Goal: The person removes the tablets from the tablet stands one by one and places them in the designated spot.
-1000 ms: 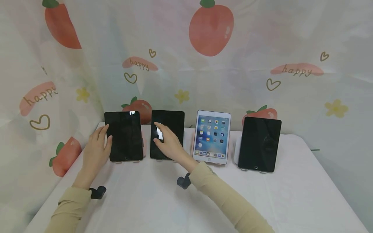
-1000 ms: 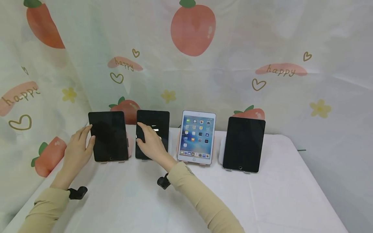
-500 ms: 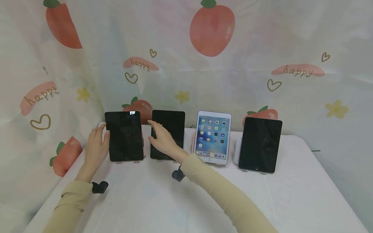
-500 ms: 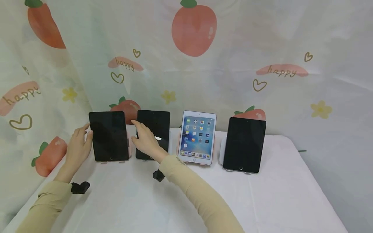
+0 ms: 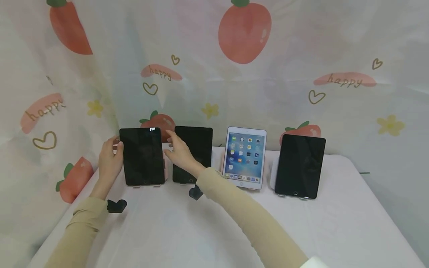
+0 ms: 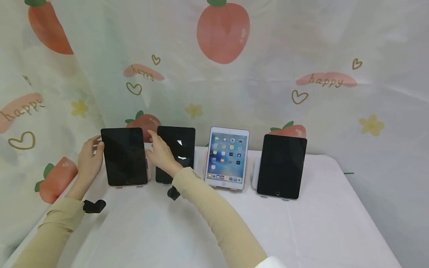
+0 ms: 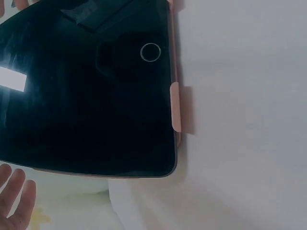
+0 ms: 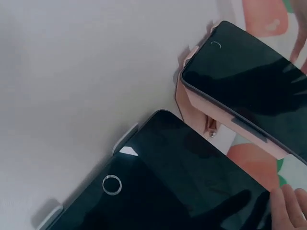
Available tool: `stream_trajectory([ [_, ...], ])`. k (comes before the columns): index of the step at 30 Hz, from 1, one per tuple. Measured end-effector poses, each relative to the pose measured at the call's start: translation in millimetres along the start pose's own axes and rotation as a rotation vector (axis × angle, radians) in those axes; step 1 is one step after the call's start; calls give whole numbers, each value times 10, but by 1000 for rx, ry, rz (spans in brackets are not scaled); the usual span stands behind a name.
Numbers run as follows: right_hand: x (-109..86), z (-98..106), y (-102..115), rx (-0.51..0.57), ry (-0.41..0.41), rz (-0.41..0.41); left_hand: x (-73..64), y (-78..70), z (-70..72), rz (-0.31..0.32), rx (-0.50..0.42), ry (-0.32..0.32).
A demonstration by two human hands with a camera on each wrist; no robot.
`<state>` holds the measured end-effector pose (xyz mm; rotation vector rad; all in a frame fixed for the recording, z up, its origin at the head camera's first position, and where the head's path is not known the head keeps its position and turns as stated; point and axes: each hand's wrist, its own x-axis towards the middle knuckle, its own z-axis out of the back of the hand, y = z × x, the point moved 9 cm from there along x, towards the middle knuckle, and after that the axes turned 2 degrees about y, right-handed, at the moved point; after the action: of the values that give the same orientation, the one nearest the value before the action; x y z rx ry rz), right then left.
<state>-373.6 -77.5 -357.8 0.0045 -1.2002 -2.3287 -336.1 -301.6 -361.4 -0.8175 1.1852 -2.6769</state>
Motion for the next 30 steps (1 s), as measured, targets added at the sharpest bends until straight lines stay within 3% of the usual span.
stream_trajectory([
  [5,103,-4,-96,93,-63,-48,67,20,-1,24,-52,-28],
  [9,135,2,-81,117,-92,-43,104,85,2,95,-120,-36],
  [19,170,-105,39,56,-99,-35,136,259,-91,261,-321,66],
  [30,186,-163,-30,169,-171,-95,166,330,-122,343,-443,75],
])
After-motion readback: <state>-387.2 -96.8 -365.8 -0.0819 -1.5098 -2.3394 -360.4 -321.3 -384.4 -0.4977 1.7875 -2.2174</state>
